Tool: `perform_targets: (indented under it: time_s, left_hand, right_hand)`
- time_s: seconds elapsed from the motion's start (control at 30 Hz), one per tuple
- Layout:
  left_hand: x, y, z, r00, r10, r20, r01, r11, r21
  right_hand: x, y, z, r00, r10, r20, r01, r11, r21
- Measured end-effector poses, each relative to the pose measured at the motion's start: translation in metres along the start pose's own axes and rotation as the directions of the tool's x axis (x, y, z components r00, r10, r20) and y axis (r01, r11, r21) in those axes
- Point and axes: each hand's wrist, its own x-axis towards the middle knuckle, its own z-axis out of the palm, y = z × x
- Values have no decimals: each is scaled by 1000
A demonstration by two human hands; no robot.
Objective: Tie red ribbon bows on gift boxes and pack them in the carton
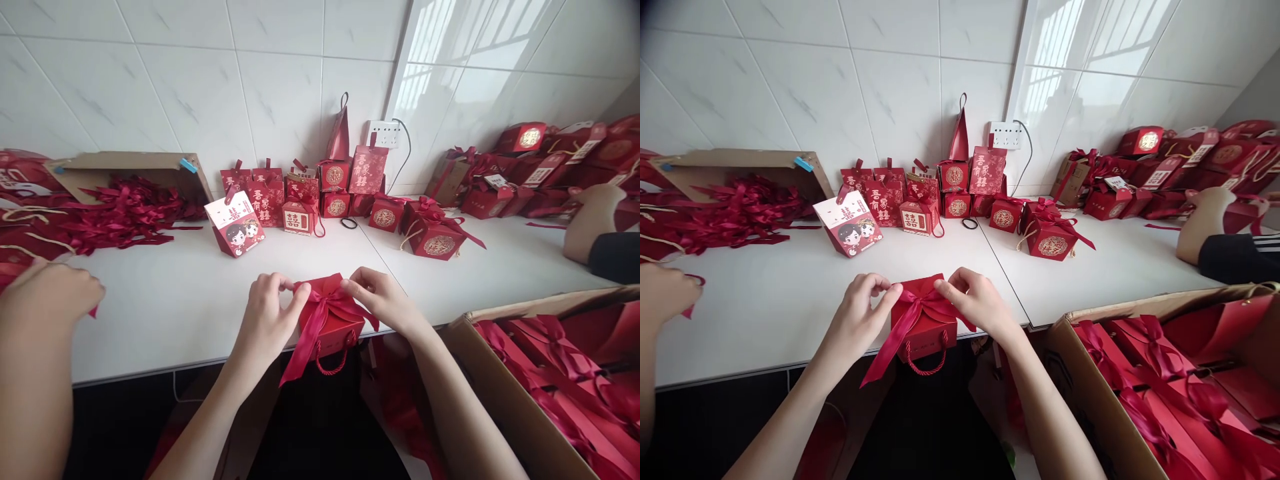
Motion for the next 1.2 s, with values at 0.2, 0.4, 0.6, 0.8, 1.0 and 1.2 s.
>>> perform_targets:
  time_s: [0.2,0.4,0.6,0.8,1.0,1.2]
  left_hand:
    - [-10,8,2,983,-116,143,144,967,-208]
    - [-22,9,14,972,-211,105,234,911,-340]
    - [-25,8,18,970,-224,94,243,911,-334]
    - [-25,6,18,982,-175,74,189,943,-274]
    - [-22,0,20,968,-226,110,251,880,-402]
    - [-13,-14,11,964,-200,174,263,810,-524]
  right_hand:
    - [0,4,13,999,13,31,-19,977,213]
    - [-4,12,22,999,40,-24,-28,930,366]
    - [-7,16,25,999,25,-45,-2,885,465]
    - [-9,22,32,997,47,-58,-3,803,596]
    - [-9,29,36,990,95,-103,-8,770,638]
    - [-15,44,12,980,-198,18,178,918,355]
